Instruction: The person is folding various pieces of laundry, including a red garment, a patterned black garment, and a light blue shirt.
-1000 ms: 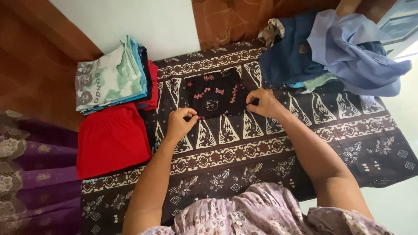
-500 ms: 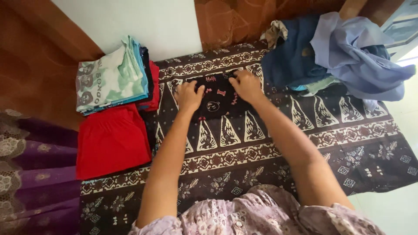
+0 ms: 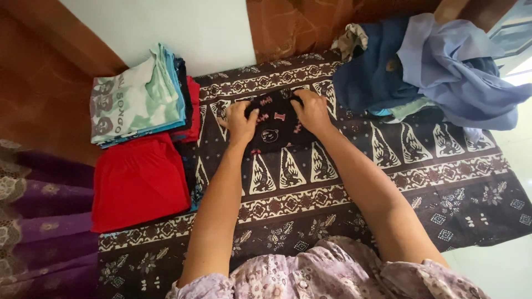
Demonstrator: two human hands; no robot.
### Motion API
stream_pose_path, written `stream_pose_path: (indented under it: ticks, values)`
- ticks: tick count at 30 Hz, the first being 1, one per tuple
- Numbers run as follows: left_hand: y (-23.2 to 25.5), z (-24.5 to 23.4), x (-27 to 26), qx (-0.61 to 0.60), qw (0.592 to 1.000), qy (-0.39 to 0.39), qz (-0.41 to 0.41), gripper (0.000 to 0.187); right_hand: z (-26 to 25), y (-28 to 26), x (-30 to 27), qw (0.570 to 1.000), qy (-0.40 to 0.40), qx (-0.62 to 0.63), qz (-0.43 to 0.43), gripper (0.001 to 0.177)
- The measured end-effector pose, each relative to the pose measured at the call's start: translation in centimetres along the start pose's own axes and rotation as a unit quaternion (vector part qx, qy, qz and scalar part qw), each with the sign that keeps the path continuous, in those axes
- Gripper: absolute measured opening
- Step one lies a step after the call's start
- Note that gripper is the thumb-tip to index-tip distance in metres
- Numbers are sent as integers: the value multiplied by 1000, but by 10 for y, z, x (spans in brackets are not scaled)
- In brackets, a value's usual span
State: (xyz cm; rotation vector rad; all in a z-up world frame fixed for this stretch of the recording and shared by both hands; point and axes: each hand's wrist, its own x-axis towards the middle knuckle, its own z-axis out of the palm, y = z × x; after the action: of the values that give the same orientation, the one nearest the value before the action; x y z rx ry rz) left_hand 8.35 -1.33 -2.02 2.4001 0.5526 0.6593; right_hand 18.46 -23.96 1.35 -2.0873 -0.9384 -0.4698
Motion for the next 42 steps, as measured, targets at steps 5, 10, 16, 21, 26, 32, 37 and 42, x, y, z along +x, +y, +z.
stream_pose_path:
  ticks: [5, 10, 16, 21, 26, 32, 37, 42]
  values:
    - [-14, 3, 0, -24, 998, -57, 0, 49, -10, -19, 6, 996, -41, -70, 47, 30]
    - [2, -25, -6, 28, 994, -102, -27, 63, -15, -4, 4, 990, -96, -79, 73, 37]
    - [-2, -56, -28, 108, 981, -161, 7, 64, -44, -1, -2, 952, -255, -139, 92, 57]
    - [20, -95, -55, 69, 969, -237, -25, 67, -70, -7, -23, 944, -288, -113, 116, 59]
    - [20, -108, -71, 0, 976, -219, -1, 64, -80, -7, -29, 927, -320, -113, 160, 60]
    - [-11, -95, -69, -49, 977, -208, 27, 58, -82, 6, -28, 912, -370, -20, 178, 50]
    - [27, -123, -71, -57, 966, -249, -37, 77, -87, 10, -29, 908, -387, 20, 160, 49]
    - [25, -123, -72, -85, 971, -224, 16, 82, -89, 17, -30, 931, -336, 120, 78, 39]
